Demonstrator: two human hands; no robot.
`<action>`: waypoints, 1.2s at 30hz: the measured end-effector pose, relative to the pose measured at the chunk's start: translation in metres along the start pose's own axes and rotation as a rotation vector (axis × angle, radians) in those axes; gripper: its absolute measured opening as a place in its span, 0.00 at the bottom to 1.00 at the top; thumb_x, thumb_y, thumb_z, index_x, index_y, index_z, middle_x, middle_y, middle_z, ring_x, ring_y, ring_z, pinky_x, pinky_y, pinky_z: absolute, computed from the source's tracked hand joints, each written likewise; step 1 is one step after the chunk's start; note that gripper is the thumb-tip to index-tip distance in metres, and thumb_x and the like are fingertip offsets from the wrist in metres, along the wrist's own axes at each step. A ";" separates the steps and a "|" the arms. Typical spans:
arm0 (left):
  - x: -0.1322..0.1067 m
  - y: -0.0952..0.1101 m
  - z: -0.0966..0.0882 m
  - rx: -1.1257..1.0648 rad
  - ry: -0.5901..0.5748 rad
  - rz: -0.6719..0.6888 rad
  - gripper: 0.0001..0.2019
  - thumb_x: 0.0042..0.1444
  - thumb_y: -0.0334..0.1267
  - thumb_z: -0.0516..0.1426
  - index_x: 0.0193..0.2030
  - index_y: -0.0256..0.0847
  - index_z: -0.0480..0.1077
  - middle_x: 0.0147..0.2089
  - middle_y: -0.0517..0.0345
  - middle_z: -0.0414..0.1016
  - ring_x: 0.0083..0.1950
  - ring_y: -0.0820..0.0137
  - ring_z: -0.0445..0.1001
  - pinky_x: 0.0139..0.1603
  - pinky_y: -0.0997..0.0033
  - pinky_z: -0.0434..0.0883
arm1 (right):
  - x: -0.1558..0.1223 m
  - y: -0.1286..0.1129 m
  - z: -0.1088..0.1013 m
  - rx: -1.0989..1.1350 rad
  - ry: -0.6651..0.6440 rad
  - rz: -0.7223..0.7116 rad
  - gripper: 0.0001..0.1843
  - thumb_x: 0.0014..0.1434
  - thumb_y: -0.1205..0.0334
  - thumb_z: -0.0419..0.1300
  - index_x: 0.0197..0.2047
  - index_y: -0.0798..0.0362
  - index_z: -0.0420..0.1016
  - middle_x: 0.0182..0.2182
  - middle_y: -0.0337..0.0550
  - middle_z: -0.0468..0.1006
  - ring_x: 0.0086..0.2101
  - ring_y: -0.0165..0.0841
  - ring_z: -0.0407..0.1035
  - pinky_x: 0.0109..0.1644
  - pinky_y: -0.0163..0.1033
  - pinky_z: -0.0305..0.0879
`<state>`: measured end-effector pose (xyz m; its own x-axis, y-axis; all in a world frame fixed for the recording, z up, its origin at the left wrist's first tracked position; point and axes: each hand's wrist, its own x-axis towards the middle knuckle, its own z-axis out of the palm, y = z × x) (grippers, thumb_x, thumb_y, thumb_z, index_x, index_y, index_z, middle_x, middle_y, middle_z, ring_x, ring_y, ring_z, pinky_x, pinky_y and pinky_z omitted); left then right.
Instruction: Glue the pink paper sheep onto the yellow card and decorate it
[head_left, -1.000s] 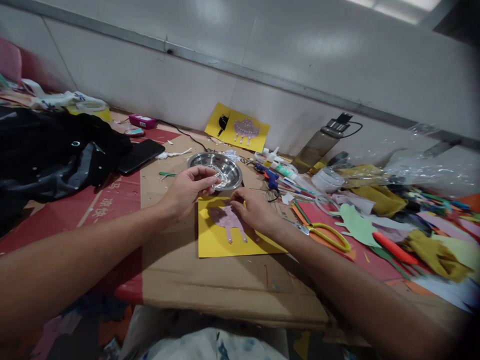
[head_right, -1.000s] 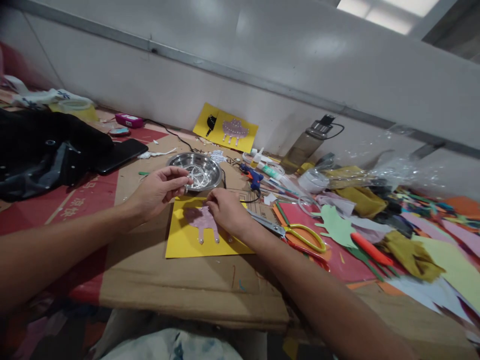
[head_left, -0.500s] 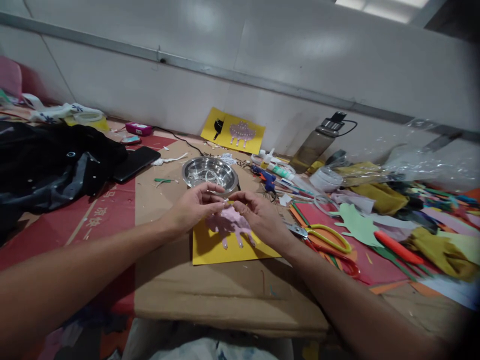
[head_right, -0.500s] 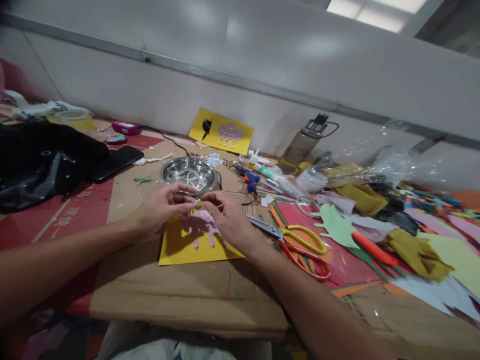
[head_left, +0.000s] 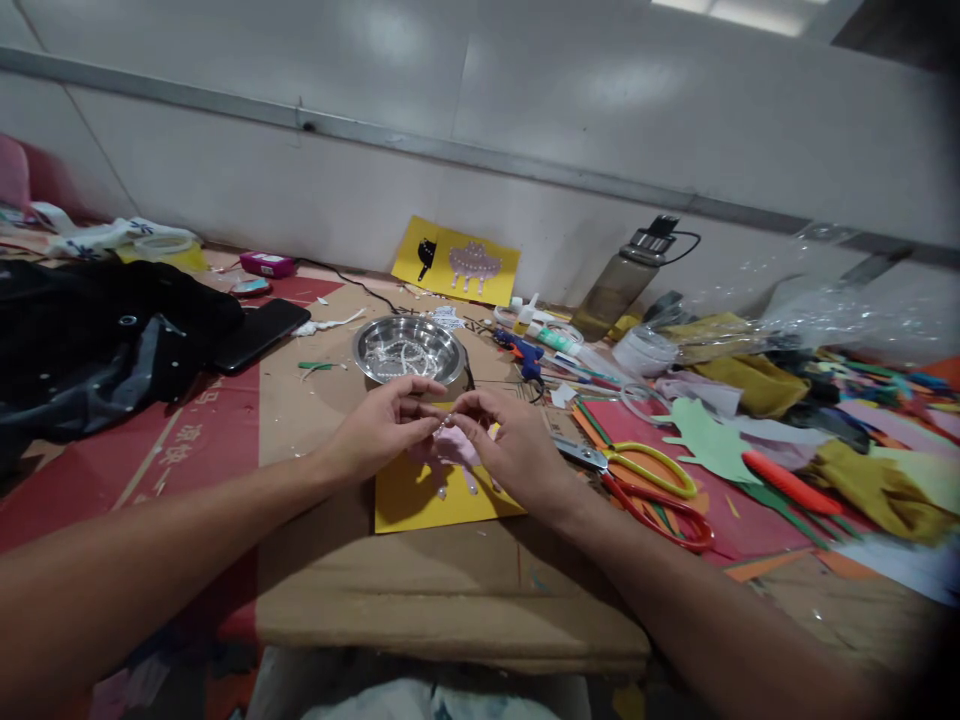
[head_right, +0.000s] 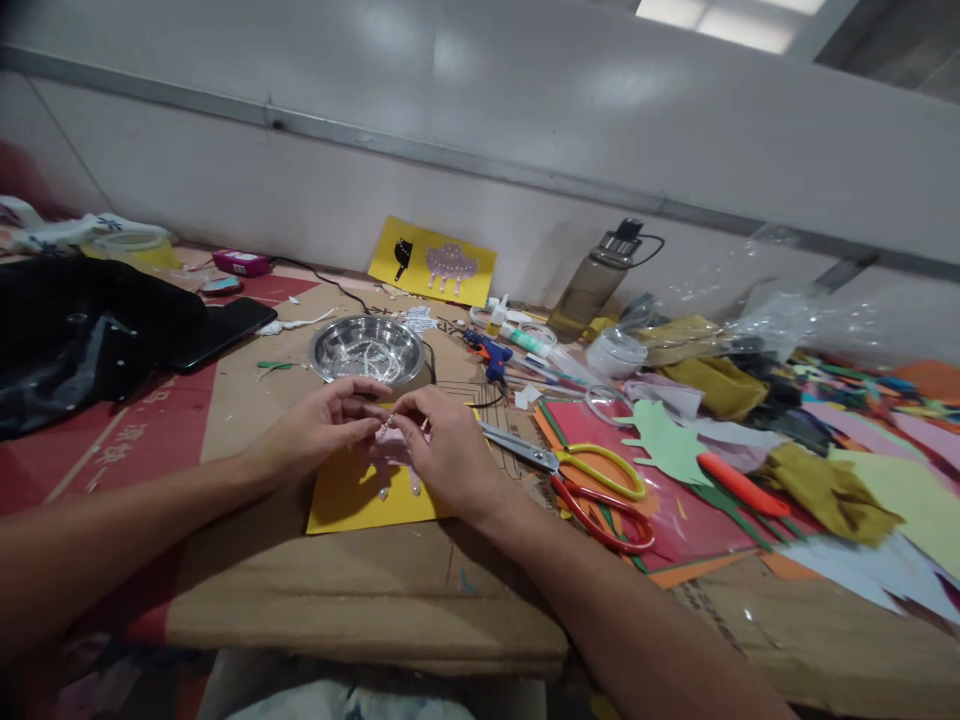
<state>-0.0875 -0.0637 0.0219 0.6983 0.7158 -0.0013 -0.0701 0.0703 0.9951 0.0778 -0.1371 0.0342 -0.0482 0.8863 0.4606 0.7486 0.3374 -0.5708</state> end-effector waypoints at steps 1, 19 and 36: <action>0.000 0.000 -0.001 -0.005 0.018 0.000 0.18 0.51 0.37 0.63 0.49 0.37 0.66 0.38 0.54 0.76 0.30 0.73 0.75 0.29 0.75 0.71 | -0.001 -0.001 0.000 -0.006 0.012 -0.027 0.03 0.59 0.68 0.59 0.35 0.53 0.73 0.31 0.41 0.77 0.33 0.31 0.68 0.37 0.36 0.62; 0.002 0.012 -0.002 0.034 0.057 -0.002 0.11 0.48 0.42 0.65 0.29 0.35 0.72 0.26 0.59 0.73 0.21 0.82 0.58 0.21 0.79 0.54 | 0.001 0.005 -0.018 0.185 0.050 0.150 0.13 0.58 0.59 0.59 0.47 0.52 0.71 0.34 0.43 0.76 0.35 0.33 0.71 0.38 0.39 0.67; 0.003 0.021 -0.011 0.022 0.153 -0.055 0.10 0.48 0.41 0.65 0.31 0.36 0.73 0.32 0.55 0.76 0.18 0.85 0.55 0.19 0.78 0.47 | -0.117 0.104 -0.120 -0.696 -0.288 0.243 0.23 0.58 0.63 0.50 0.56 0.52 0.69 0.52 0.55 0.73 0.50 0.45 0.70 0.53 0.50 0.67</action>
<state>-0.0951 -0.0522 0.0416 0.5841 0.8087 -0.0695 -0.0179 0.0984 0.9950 0.2404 -0.2433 0.0023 0.0713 0.9890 0.1294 0.9972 -0.0677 -0.0322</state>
